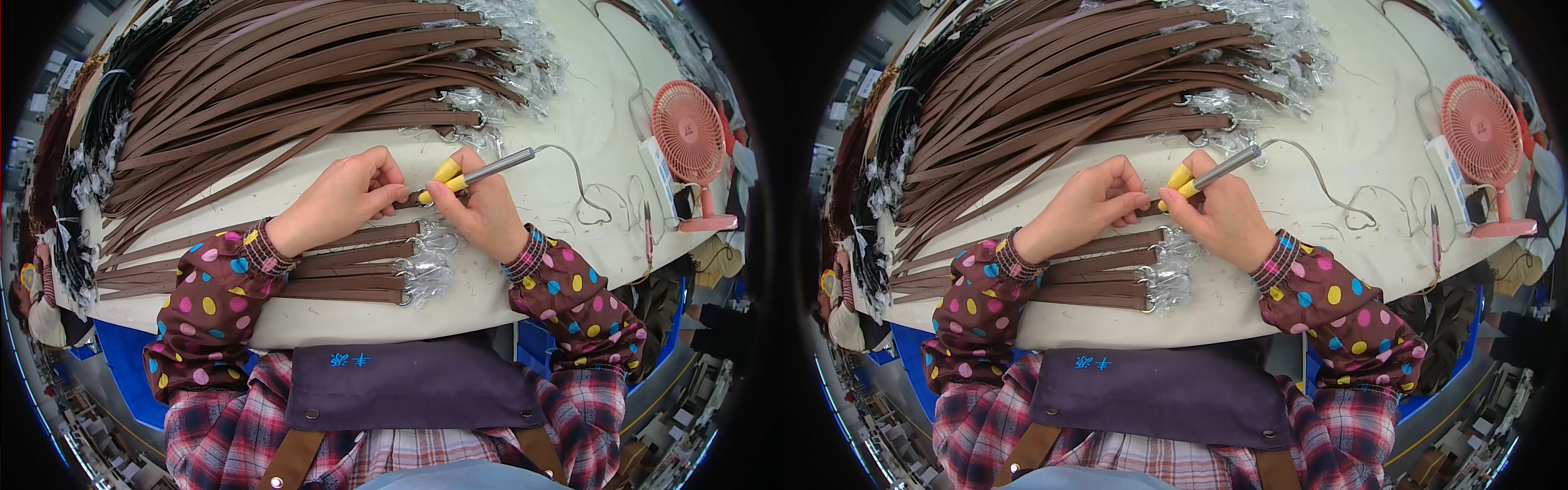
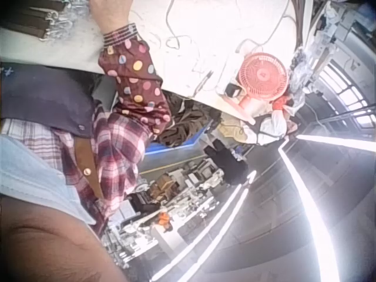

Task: Applying adhesive or edge-finishing to the hardware connections of leather straps using a precision tool.

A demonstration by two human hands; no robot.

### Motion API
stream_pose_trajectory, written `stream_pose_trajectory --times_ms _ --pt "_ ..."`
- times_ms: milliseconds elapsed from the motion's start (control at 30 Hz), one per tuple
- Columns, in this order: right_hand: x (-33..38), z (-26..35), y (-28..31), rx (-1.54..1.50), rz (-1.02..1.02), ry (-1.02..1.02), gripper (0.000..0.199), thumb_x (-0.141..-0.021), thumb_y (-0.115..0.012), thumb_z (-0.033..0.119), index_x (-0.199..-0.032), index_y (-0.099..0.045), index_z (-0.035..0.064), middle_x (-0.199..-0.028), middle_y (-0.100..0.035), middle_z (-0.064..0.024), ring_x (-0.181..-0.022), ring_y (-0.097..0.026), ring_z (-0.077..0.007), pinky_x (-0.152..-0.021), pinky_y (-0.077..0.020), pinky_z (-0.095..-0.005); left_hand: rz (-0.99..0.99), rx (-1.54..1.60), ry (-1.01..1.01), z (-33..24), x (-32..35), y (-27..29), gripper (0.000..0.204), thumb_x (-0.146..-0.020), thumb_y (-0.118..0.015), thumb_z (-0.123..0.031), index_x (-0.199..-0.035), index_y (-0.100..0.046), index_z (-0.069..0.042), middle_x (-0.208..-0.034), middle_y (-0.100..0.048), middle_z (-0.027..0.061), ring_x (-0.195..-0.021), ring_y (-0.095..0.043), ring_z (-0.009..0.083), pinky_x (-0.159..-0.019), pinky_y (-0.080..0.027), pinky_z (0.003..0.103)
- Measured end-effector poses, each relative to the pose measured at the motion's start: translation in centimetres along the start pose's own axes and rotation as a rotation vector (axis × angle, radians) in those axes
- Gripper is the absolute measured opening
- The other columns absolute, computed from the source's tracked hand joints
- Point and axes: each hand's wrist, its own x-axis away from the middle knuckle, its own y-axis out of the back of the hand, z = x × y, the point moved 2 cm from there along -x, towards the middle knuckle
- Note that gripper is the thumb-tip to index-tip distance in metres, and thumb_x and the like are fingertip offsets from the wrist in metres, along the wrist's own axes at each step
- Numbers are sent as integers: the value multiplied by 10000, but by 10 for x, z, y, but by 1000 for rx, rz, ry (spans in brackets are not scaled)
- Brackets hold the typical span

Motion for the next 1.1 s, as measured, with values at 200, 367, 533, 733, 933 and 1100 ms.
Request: stream_pose_trajectory --times_ms 200,367,533,733,933,1100 --pt "0 0 0 -14 14 -28 220 -883 -611 140 -913 -433 15 -739 -588 -67 -616 -595 -109 -523 -460 -243 -10 9 4 -1 0 0 148 -915 -581 -134 -905 -488 -19 -823 -622 42 -696 -578 73 -604 -496 218" --pt "0 0 0 -61 -29 -30 222 -885 -611 125 -928 -426 10 -757 -569 -63 -650 -599 -104 -549 -474 -237 -55 12 28 -4 1 1 144 -927 -566 -138 -908 -484 -22 -805 -607 37 -715 -595 77 -595 -509 214" --pt "-1 0 0 -52 -22 -39 223 -889 -609 130 -930 -424 12 -751 -567 -62 -637 -592 -103 -546 -471 -238 -68 111 21 1 0 1 135 -939 -549 -138 -914 -476 -27 -824 -602 38 -726 -603 79 -601 -519 207" --pt "-2 -2 -1 -60 -20 -46 228 -891 -609 139 -922 -421 14 -737 -568 -57 -621 -583 -101 -537 -462 -238 -64 143 33 2 -1 2 120 -943 -535 -127 -925 -469 -29 -877 -614 50 -745 -604 81 -617 -521 210" --pt "-2 -2 -1 -45 -24 -40 232 -894 -607 145 -917 -418 13 -730 -568 -62 -611 -579 -108 -532 -459 -242 -56 137 36 2 -1 1 118 -945 -531 -127 -927 -467 -30 -897 -617 55 -751 -604 81 -623 -521 211" --pt "-1 -1 -1 -42 -21 -40 233 -893 -607 146 -916 -417 14 -725 -568 -62 -604 -575 -111 -529 -455 -244 -53 127 41 2 -1 1 119 -946 -529 -129 -927 -466 -30 -905 -617 57 -759 -602 81 -623 -521 210"
